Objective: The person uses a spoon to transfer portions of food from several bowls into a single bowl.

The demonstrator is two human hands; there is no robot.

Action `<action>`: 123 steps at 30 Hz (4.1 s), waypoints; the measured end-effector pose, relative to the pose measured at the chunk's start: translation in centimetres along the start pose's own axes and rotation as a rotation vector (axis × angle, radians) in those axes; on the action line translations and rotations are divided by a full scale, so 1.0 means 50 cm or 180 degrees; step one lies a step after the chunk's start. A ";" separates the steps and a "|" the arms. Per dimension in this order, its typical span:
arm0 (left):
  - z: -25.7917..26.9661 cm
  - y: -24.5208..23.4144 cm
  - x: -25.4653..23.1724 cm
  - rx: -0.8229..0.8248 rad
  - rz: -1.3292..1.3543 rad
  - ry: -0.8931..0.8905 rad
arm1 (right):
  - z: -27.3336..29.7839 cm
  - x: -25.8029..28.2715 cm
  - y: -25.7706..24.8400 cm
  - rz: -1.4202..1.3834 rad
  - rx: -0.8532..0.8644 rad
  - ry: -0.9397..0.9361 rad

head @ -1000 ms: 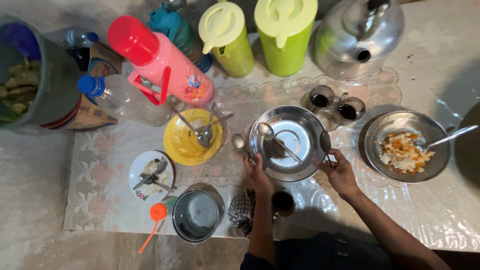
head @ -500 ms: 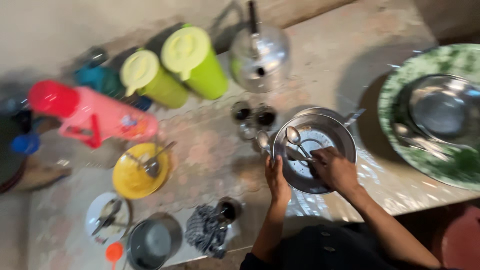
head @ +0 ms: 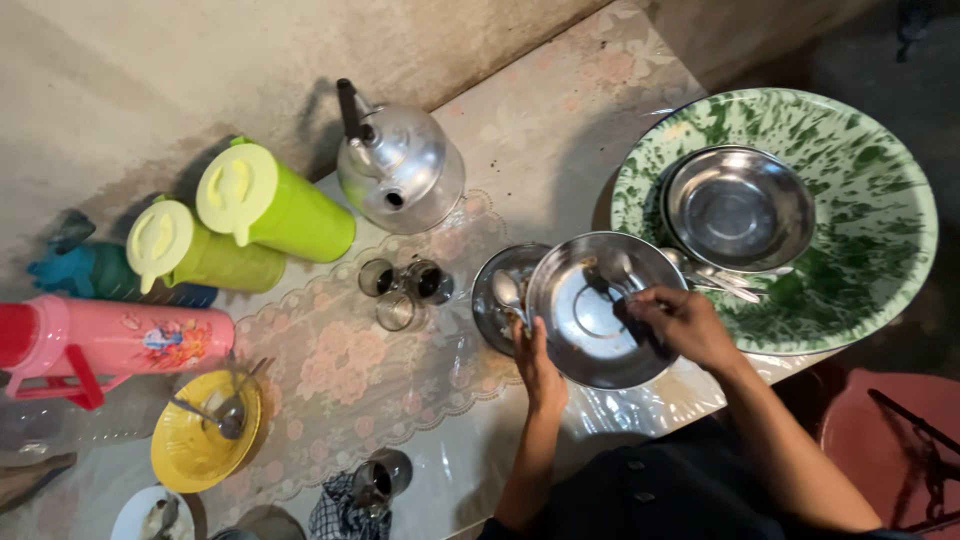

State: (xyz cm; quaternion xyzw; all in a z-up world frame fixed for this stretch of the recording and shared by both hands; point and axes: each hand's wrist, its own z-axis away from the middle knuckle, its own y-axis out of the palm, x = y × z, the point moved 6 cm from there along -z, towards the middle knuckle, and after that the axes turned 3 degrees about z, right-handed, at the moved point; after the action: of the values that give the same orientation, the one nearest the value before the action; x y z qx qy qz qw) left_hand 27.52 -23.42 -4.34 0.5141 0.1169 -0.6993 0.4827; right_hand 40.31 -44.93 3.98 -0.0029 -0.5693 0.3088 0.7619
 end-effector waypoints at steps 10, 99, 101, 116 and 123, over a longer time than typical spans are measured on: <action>-0.023 0.030 -0.054 -0.0219 0.0706 0.0049 | -0.075 -0.175 -0.275 0.2987 -0.0435 0.0462; -0.286 -0.111 -0.198 0.0110 0.0360 0.1825 | -0.245 0.095 0.120 0.2114 0.0214 -0.2565; -0.282 -0.116 -0.199 0.0126 0.0332 0.1869 | -0.243 0.096 0.114 0.2735 -0.0254 -0.2764; -0.264 -0.111 -0.210 0.0111 0.0178 0.2036 | -0.214 0.130 0.112 0.1980 -0.0049 -0.2561; -0.237 -0.078 -0.221 0.0103 0.0050 0.2287 | -0.164 0.190 0.094 0.2342 -0.1211 -0.2541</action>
State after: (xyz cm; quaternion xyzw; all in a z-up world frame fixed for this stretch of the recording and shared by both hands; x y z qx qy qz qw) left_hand 31.68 -7.48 -1.72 0.7355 0.2641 -0.4720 0.4080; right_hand 46.77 -33.76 7.65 -0.2210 -0.8199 0.4228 0.3164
